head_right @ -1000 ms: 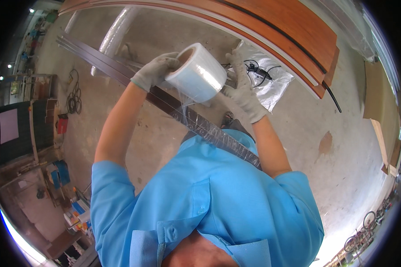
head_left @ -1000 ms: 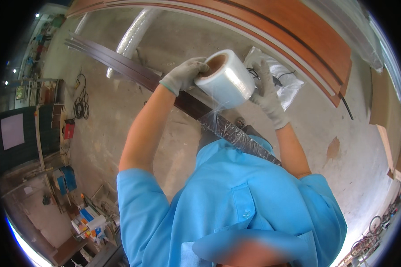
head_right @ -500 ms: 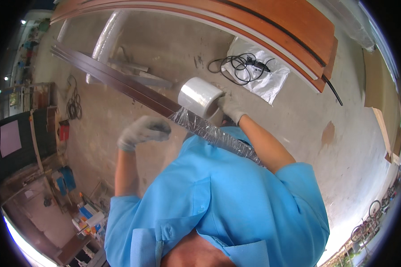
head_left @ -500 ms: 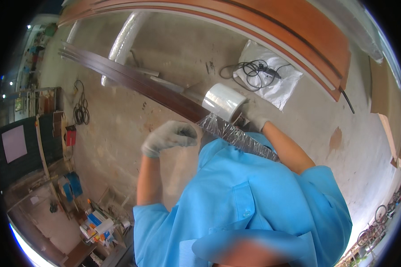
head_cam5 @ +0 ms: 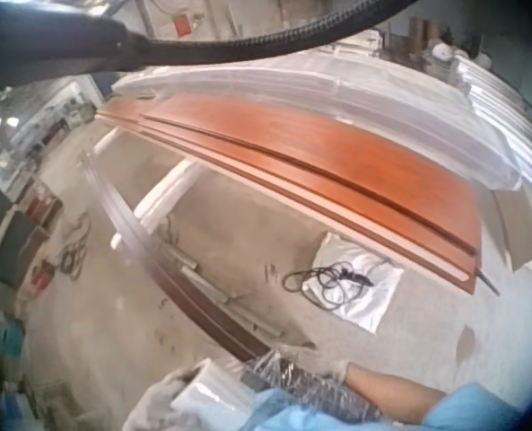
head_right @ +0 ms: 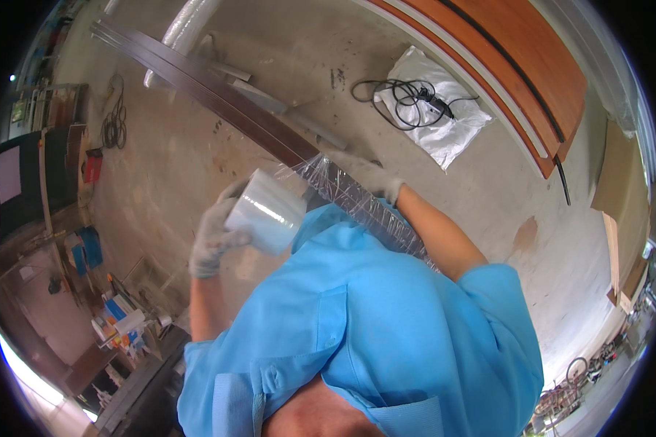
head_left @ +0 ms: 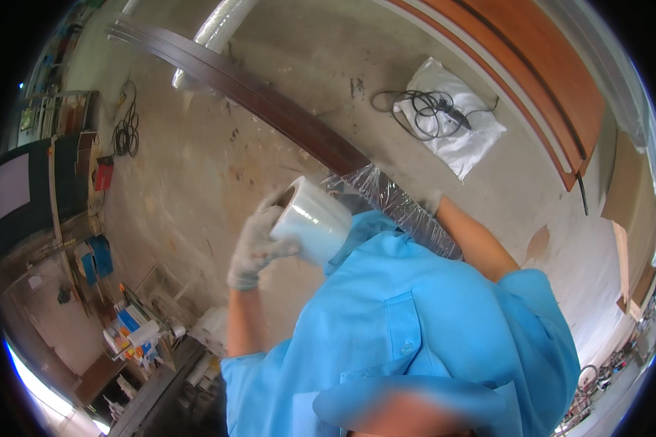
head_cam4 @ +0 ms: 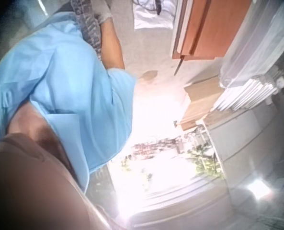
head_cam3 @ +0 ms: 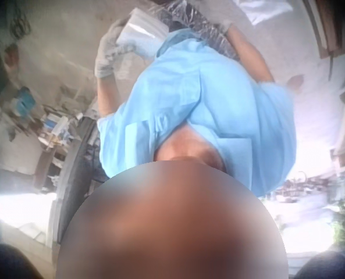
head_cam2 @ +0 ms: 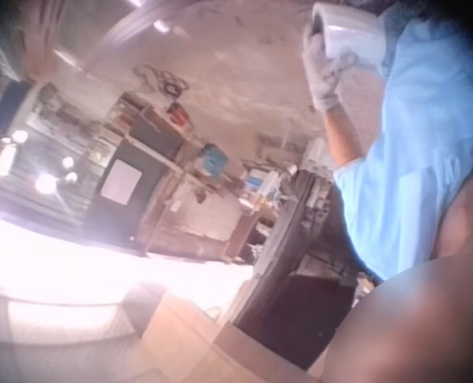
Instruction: The person wraps a long, curved wooden trim piece with clear plastic stretch film. They hold the wood with one hand and rotate a roll of film with the other, applying multiple overlapping layers along the length of the piece.
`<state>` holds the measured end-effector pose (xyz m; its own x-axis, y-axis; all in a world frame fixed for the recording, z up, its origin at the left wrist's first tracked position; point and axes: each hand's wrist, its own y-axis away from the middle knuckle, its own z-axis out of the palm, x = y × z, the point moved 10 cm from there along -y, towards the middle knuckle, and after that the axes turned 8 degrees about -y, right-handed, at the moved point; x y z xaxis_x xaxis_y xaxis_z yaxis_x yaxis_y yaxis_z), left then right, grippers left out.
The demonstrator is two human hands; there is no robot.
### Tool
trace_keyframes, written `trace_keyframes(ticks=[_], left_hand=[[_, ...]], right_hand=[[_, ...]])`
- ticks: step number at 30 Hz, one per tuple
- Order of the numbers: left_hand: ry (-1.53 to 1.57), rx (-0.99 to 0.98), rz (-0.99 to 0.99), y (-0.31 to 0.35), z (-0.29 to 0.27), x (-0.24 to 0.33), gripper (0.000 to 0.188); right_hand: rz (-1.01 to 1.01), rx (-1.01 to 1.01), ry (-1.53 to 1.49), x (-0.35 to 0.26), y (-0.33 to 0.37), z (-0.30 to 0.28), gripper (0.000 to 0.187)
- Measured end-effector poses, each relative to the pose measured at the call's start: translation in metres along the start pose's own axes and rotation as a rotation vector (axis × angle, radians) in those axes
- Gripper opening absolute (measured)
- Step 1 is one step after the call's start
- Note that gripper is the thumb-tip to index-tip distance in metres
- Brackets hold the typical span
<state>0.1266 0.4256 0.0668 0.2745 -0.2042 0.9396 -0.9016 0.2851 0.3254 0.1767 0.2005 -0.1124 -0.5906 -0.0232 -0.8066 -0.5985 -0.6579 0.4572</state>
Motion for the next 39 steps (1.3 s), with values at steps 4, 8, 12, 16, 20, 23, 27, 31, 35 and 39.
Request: trace_keyframes(ticks=[4, 8, 12, 16, 20, 23, 27, 31, 35, 39], left_hand=[[0.099, -0.075, -0.174, -0.01, 0.012, 0.065, 0.074], [0.003, -0.18, -0.244, -0.06, 0.029, 0.103, 0.057], [0.155, -0.227, -0.283, -0.081, 0.039, 0.105, 0.055], [-0.134, 0.214, 0.033, -0.093, -0.03, 0.1, 0.06], [0.476, 0.467, 0.068, -0.101, -0.042, 0.027, 0.077], [0.928, 0.379, 0.093, -0.13, -0.005, -0.006, 0.074], [1.027, 0.423, 0.054, -0.161, -0.006, -0.012, 0.048], [1.08, 0.488, -0.055, -0.159, -0.007, -0.015, 0.03], [1.127, 0.45, -0.071, -0.144, -0.001, -0.001, 0.031], [1.146, 0.396, 0.009, -0.136, 0.003, 0.021, 0.031]], right_hand=[[-0.267, 0.009, -0.043, -0.104, 0.035, -0.003, 0.097], [-0.752, -0.089, 0.181, -0.208, 0.09, 0.037, 0.1], [-0.696, 0.085, 0.352, -0.196, 0.089, 0.056, 0.082], [-0.642, 0.252, -0.096, -0.134, 0.057, 0.024, 0.053], [-0.549, 0.234, -0.358, -0.088, 0.035, 0.0, 0.041], [-0.768, 0.365, 0.149, -0.114, 0.052, -0.004, 0.039], [-0.707, 0.271, -0.001, -0.137, 0.047, -0.012, 0.042], [-0.715, 0.277, 0.006, -0.165, 0.042, -0.02, 0.038], [-0.54, 0.286, -0.383, -0.155, 0.022, -0.041, 0.039], [-0.446, 0.264, -0.377, -0.132, -0.006, -0.035, 0.041]])
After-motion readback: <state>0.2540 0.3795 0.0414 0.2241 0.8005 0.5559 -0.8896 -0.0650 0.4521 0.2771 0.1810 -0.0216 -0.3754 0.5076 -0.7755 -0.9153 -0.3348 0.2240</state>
